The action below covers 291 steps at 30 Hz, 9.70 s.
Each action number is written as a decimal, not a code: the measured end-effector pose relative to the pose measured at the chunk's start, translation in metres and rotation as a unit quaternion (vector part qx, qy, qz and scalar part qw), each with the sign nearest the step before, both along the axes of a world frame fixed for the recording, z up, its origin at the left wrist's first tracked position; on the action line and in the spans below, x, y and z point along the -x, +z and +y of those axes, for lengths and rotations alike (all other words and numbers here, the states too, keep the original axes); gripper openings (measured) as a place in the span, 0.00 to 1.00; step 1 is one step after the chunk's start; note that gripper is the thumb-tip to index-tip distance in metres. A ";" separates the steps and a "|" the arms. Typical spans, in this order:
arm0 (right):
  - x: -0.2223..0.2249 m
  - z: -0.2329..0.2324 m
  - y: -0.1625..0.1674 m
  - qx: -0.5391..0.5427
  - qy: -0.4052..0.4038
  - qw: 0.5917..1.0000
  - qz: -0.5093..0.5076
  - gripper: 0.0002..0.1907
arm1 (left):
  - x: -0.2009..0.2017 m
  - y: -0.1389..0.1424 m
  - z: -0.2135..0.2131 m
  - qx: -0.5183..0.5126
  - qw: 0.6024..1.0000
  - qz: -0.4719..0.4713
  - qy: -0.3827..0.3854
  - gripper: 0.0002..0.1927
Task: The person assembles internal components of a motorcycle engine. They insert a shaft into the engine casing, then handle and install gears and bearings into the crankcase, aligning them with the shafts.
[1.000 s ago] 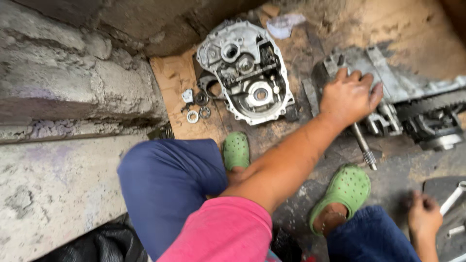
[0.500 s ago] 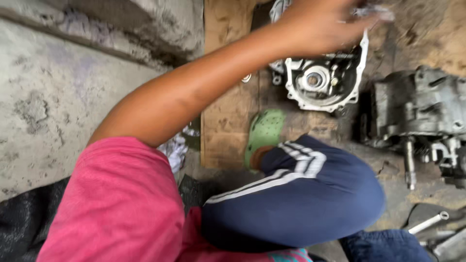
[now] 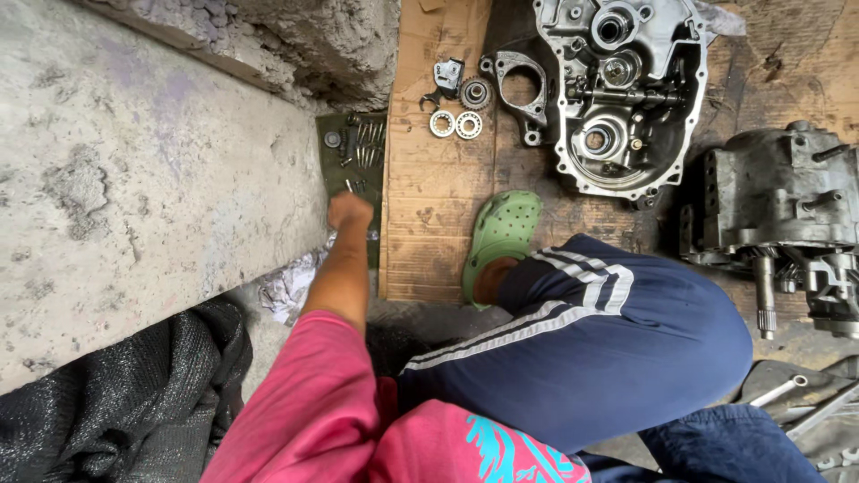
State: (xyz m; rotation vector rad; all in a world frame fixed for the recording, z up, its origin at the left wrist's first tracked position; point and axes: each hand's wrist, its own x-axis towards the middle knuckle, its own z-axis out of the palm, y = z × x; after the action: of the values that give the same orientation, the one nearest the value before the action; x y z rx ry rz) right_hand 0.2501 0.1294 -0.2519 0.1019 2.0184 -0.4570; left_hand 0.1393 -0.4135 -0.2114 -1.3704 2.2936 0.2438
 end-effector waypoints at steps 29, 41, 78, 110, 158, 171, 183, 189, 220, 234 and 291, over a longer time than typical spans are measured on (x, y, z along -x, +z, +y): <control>0.278 0.119 0.234 -0.025 -0.029 0.773 0.634 0.13 | 0.224 0.093 0.080 -0.365 0.806 0.437 -0.162 0.15; 0.282 0.122 0.125 -0.199 0.027 0.760 0.619 0.11 | 0.359 0.067 0.190 -0.274 0.781 0.385 -0.408 0.11; 0.272 0.126 0.113 -0.205 0.030 0.750 0.628 0.11 | 0.371 0.064 0.221 -0.273 0.749 0.342 -0.497 0.13; 0.275 0.126 0.116 -0.201 0.024 0.743 0.638 0.14 | 0.344 0.052 0.224 -0.216 0.736 0.316 -0.559 0.12; 0.275 0.122 0.118 -0.219 0.028 0.752 0.621 0.11 | 0.397 0.066 0.264 -0.241 0.686 0.452 -0.518 0.11; 0.282 0.113 0.133 -0.215 0.021 0.757 0.617 0.17 | 0.439 0.059 0.289 -0.224 0.683 0.398 -0.571 0.12; 0.285 0.114 0.134 -0.211 0.020 0.754 0.621 0.15 | 0.446 0.052 0.289 -0.192 0.667 0.402 -0.597 0.13; 0.284 0.114 0.133 -0.213 0.019 0.757 0.617 0.16 | 0.434 0.041 0.294 -0.222 0.668 0.441 -0.558 0.12; 0.284 0.115 0.130 -0.220 0.025 0.754 0.618 0.17 | 0.433 0.023 0.293 -0.216 0.662 0.461 -0.550 0.12; 0.281 0.117 0.129 -0.215 0.029 0.752 0.622 0.16 | 0.442 0.053 0.286 -0.436 0.700 0.458 -0.332 0.11; 0.289 0.111 0.129 -0.190 0.010 0.747 0.637 0.13 | 0.454 -0.046 0.371 -0.304 0.685 0.605 -0.269 0.24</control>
State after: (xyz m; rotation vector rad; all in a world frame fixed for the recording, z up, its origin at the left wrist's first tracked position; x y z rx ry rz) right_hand -0.0392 0.2405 -0.1227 -0.0024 3.4611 -0.0149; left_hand -0.3144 -0.0424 -0.2577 0.0220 2.8862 1.9619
